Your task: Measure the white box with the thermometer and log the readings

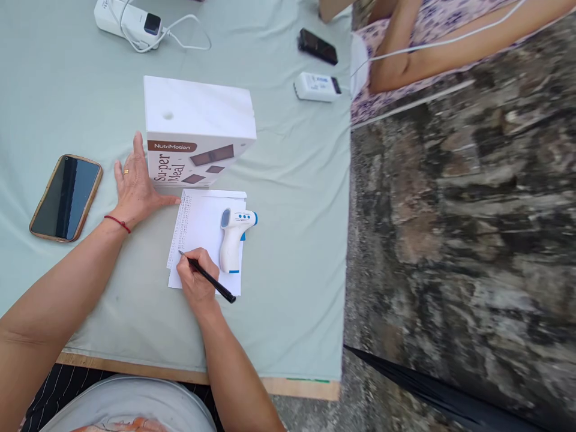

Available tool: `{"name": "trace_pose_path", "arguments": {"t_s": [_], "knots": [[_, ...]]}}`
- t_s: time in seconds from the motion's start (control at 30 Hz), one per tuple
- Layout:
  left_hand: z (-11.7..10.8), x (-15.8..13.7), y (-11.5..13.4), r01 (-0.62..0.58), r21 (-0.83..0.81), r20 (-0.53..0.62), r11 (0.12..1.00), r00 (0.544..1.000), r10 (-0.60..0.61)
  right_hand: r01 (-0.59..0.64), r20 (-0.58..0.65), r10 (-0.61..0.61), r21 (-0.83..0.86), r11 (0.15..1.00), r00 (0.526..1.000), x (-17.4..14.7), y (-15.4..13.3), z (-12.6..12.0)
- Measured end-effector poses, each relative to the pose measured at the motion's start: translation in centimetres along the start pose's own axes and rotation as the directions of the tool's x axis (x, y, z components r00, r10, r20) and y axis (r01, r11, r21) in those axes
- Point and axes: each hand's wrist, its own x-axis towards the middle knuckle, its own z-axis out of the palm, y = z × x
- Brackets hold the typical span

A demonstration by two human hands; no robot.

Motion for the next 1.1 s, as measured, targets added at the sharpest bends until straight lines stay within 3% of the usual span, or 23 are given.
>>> {"name": "trace_pose_path", "arguments": {"t_s": [0.5,0.83,1.1], "knots": [[-0.04,0.02,-0.06,-0.001,-0.009,0.008,1.0,1.0,0.001,-0.059,-0.022,0.059,0.015,0.998,0.998,-0.17,0.14,-0.04],[-0.03,0.02,0.04,0.001,0.003,0.004,1.0,1.0,-0.001,-0.019,0.032,0.02,-0.042,0.999,0.999,0.3,0.17,-0.27],[-0.01,0.03,-0.1,0.001,0.003,-0.012,1.0,1.0,-0.001,-0.03,0.004,0.03,-0.027,0.999,1.0,0.25,0.3,-0.08]]}}
